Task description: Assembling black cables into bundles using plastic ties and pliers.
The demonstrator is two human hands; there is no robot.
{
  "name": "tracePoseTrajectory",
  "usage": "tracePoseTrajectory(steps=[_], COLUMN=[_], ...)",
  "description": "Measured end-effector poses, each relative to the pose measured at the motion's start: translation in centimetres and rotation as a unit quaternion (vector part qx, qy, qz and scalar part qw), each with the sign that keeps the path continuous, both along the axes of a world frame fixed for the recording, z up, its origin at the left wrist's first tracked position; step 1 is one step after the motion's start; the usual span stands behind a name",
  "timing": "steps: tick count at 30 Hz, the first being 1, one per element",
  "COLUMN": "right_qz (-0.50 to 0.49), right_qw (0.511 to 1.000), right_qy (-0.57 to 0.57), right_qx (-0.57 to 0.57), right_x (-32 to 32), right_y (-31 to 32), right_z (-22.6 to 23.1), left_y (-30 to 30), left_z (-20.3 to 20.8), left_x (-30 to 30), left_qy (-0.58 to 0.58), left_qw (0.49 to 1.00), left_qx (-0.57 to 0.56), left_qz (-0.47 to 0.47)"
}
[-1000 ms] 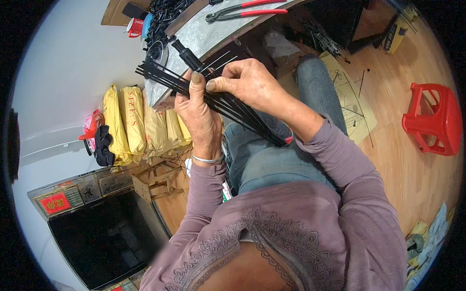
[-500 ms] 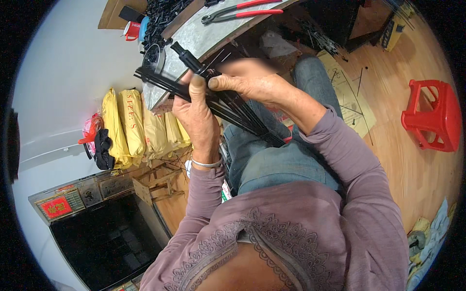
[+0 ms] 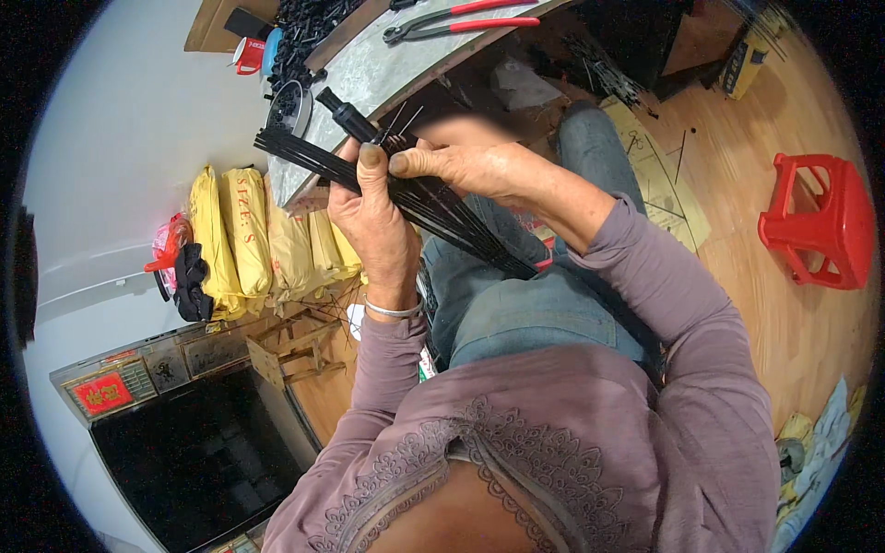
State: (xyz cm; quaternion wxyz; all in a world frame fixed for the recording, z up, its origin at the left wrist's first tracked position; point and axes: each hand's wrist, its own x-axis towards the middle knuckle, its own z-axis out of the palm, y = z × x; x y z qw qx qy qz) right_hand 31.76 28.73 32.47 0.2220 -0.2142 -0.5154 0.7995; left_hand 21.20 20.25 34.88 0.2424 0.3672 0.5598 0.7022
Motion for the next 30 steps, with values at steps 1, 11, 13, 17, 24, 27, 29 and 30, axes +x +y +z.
tracePoseTrajectory(steps=[1,11,13,17,24,27,29,30], right_qz=[0.001,-0.099,-0.110,-0.114,-0.061,-0.106,-0.139,-0.149], right_qw=[1.000,0.981,0.980,0.980,0.991,0.980,0.970,0.968], right_qy=[0.000,-0.048,-0.036,-0.013,-0.052,-0.045,-0.040,-0.046], right_qx=[0.001,0.161,0.161,0.160,0.108,0.163,0.194,0.197], right_x=[0.1,-0.4,-0.4,-0.4,0.2,-0.3,-0.3,-0.3], right_y=[-0.1,-1.9,-2.0,-2.0,-1.7,-2.2,-2.5,-2.6], right_z=[0.1,0.8,0.7,0.3,1.3,0.2,0.1,0.2], left_y=[-0.1,-0.1,0.0,0.0,-0.4,-0.3,0.0,0.1], left_z=[0.0,0.1,0.1,0.4,0.4,0.1,-0.1,0.1], left_x=[-0.1,0.1,0.2,0.8,0.9,0.8,0.7,0.9], left_qy=[-0.008,-0.066,-0.076,-0.093,-0.038,-0.035,-0.063,-0.071], left_qw=[1.000,0.998,0.997,0.996,0.999,0.999,0.998,0.997], left_qx=[-0.001,0.004,0.009,0.016,0.009,0.022,0.011,0.020], left_qz=[-0.005,-0.003,0.001,0.001,0.010,0.012,0.007,0.006])
